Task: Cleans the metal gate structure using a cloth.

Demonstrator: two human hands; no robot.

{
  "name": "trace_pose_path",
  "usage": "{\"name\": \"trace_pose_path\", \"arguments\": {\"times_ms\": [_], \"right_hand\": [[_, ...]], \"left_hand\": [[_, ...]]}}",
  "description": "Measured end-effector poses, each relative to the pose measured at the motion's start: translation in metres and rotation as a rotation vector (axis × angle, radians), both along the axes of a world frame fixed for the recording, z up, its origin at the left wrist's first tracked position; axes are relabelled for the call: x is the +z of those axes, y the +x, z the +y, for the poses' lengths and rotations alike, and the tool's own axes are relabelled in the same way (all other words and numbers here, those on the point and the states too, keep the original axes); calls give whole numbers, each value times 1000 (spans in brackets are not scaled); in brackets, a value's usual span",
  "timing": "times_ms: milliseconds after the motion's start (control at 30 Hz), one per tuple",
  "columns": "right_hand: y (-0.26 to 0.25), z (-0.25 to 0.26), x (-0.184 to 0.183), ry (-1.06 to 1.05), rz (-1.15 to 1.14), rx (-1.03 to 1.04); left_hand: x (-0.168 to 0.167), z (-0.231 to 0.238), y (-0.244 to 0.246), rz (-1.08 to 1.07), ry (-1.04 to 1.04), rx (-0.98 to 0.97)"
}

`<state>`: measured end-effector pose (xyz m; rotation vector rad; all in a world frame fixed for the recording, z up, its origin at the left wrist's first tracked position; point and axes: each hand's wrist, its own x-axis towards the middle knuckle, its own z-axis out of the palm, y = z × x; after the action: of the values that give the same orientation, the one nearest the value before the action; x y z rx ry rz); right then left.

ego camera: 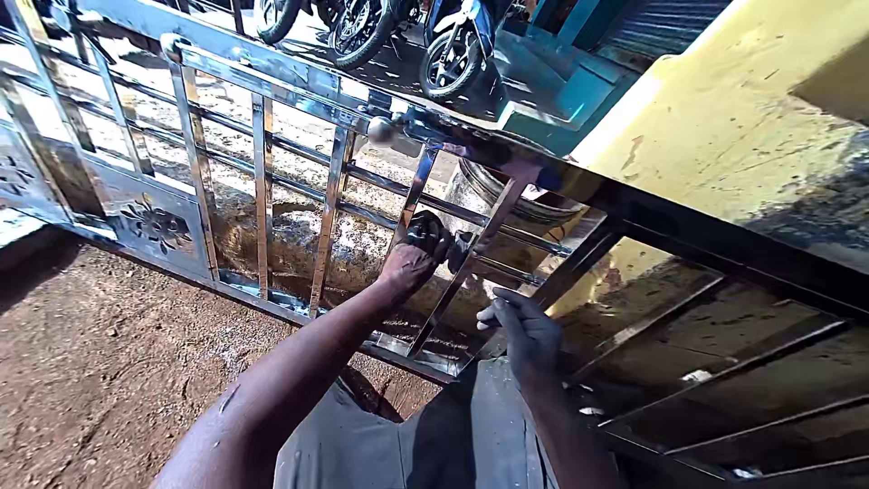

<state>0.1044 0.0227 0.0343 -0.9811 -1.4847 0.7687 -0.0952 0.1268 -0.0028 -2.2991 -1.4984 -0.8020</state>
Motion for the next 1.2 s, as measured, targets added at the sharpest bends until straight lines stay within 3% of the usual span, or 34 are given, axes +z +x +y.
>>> {"name": "trace_pose_path", "arguments": {"times_ms": [67,200,300,467,500,567,633,800,1033,1133,1200], "right_hand": [[0,-4,5,17,-9,7],[12,-14,14,112,-57,-9],[28,-10,37,182,-85,-47],[38,13,76,308,-105,-83],[38,20,85,351,-127,-88],[39,37,102,436,-169,-108],[43,49,121,498,-186,-127],[46,52,151,568,-168,-149],[88,36,112,591,-204,-245],[103,29,95,507,-160,-288],[102,25,87,452,-116,-297]], "left_hand": [[24,5,7,49,-148,52],[85,7,21,70,-715,86],[74,6,26,126,-650,-85],[31,-32,39,-408,-618,-288],[26,-32,36,-404,-658,-305],[14,-25,22,-193,-605,-281],[7,-14,10,-14,-474,-229],[5,-10,-10,100,-81,-20],[36,-16,2,334,-297,139],[52,-8,22,215,-418,180],[66,0,16,93,-500,101]]}}
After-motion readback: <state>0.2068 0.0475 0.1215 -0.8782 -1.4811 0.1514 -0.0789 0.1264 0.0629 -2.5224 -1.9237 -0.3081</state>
